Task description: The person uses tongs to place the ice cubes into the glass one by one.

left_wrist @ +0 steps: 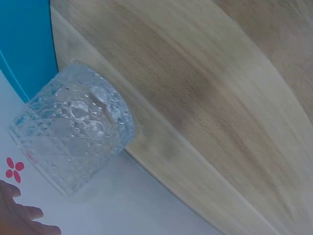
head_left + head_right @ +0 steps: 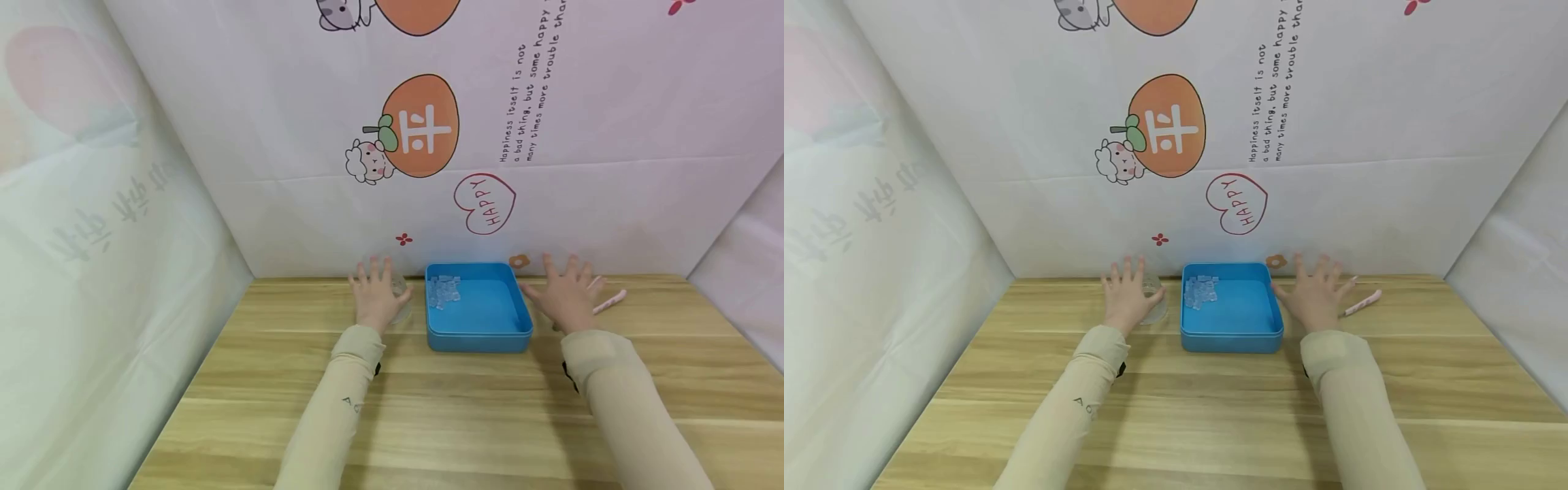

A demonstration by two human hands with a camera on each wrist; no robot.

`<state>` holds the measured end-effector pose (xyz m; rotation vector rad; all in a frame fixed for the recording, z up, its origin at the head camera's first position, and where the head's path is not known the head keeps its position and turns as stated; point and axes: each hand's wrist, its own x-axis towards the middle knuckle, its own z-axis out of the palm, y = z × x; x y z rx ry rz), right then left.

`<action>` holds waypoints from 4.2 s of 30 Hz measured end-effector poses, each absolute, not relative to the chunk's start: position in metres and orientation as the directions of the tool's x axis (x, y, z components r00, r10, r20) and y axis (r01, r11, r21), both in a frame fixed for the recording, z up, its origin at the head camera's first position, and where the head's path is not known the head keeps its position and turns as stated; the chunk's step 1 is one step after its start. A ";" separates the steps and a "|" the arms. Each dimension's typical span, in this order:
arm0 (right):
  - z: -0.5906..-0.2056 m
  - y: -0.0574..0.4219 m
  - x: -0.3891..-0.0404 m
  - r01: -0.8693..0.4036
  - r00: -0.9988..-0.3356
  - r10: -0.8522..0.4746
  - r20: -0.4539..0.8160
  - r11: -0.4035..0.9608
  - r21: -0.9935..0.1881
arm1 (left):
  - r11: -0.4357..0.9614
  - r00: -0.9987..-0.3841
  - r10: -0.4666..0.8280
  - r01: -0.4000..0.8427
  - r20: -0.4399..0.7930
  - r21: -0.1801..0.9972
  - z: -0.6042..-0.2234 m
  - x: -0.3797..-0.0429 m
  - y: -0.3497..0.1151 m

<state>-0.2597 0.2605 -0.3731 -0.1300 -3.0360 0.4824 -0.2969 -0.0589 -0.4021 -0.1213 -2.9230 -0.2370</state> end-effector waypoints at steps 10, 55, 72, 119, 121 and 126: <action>-0.384 0.278 -0.260 0.133 -0.988 0.152 0.037 0.942 -0.307 | 0.979 -0.981 0.057 0.091 0.184 0.184 -0.414 -0.301 -0.073; -0.436 0.305 -0.263 0.297 -0.954 0.249 -0.169 0.873 -0.386 | 0.981 -0.986 0.074 0.099 0.147 0.169 -0.425 -0.304 -0.074; -0.441 0.311 -0.256 0.273 -0.957 0.200 -0.211 0.863 -0.425 | 0.984 -0.992 0.057 0.075 0.112 0.164 -0.424 -0.301 -0.072; -0.444 0.341 -0.246 0.364 -0.931 0.318 -0.176 0.818 -0.446 | 0.971 -0.987 0.074 0.104 0.145 0.216 -0.423 -0.300 -0.067; -0.443 0.343 -0.246 0.336 -0.942 0.282 -0.185 0.833 -0.440 | 0.973 -0.987 0.073 0.102 0.144 0.209 -0.424 -0.300 -0.067; -0.439 0.345 -0.245 0.268 -0.960 0.202 -0.194 0.865 -0.424 | 0.974 -0.988 0.066 0.095 0.142 0.208 -0.426 -0.301 -0.068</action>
